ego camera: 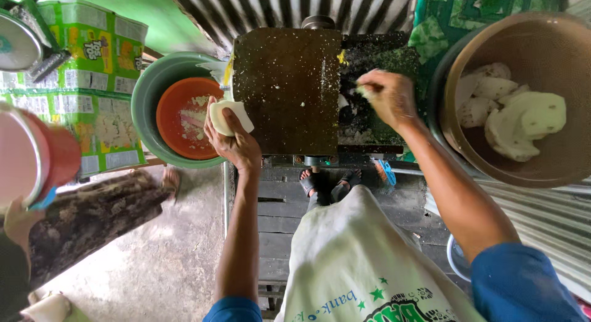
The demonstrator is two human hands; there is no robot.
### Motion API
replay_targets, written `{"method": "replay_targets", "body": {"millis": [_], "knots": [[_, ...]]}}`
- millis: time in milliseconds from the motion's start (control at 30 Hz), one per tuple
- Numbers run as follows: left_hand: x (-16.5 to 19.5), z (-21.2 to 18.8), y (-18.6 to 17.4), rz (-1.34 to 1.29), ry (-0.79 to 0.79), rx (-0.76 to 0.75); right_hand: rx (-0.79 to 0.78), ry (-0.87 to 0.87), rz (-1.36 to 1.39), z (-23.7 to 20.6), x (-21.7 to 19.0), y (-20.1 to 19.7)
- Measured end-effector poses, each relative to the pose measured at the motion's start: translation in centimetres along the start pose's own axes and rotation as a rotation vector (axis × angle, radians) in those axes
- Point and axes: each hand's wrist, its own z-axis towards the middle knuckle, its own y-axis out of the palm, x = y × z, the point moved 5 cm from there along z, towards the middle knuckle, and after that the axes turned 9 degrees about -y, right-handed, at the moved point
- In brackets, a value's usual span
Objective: The person stands at a manual coconut grating machine and feeds pieces of coconut flesh one at a time against the rotating grating drum, holding the machine steady with the other hand. Shredded coconut collects in a red basin below while grated pieces accumulate in a large bowl beside the machine.
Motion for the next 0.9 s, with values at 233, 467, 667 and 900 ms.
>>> {"method": "replay_targets", "body": {"millis": [233,467,667,900], "knots": [[4.3,-5.1,4.2,-0.826,-0.401,-0.361,-0.041,-0.649,-0.225,-2.6,-13.9,-2.2],[6.6,-10.1,6.5,-0.352,-0.540,-0.487,-0.080,-0.617,-0.474,-5.0,-14.5,0.5],[8.8,-9.9,6.0,-0.139,-0.214,-0.774,0.136,-0.456,-0.148,-6.1,-11.0,-0.5],[5.1,-1.3,2.2,0.114,-0.016,-0.265,0.111,0.223,0.241,-5.6,-0.5,-3.7]]}}
